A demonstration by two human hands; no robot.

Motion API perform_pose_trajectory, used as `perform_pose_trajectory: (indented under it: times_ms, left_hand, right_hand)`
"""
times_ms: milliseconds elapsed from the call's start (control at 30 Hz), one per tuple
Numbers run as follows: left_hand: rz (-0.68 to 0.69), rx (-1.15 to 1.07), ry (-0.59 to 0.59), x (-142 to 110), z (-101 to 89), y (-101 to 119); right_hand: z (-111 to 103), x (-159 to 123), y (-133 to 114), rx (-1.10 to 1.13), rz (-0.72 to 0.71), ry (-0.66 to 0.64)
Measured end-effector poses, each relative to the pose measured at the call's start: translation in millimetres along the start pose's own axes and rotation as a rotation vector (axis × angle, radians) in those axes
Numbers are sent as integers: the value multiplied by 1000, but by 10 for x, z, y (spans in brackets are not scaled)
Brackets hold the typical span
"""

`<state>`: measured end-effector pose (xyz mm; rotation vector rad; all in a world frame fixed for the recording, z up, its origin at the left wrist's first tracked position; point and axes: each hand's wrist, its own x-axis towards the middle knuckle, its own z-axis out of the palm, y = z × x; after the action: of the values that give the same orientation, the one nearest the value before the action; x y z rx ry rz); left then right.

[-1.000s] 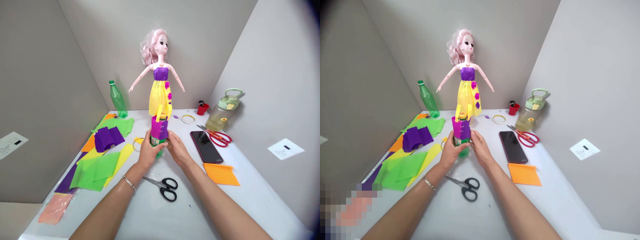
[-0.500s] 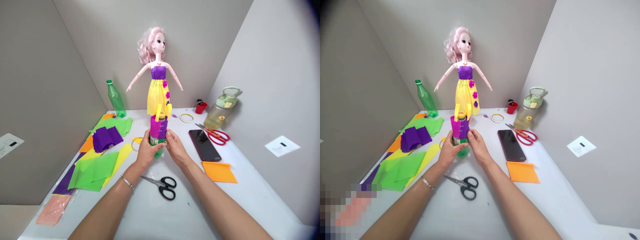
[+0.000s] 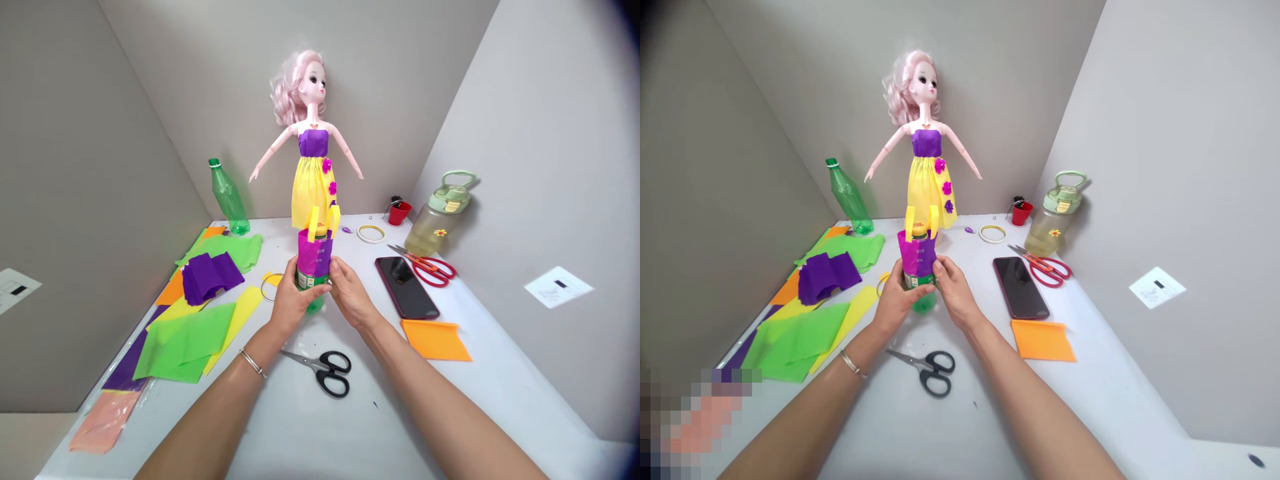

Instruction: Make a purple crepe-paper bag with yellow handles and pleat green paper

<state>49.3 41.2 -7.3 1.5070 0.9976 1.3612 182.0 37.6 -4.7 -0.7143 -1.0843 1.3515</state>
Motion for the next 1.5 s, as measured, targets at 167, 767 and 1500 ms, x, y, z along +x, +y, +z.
perform_pose_trajectory:
  times_ms: [167, 767, 1500]
  left_hand:
    - [0, 12, 3, -5, 11, 19]
    - [-10, 33, 16, -4, 21, 36]
    - [-73, -133, -132, 84, -110, 22]
  right_hand:
    - [0, 2, 3, -4, -4, -1]
    - [-5, 7, 59, -46, -36, 6]
    - [-18, 7, 18, -169, -81, -52]
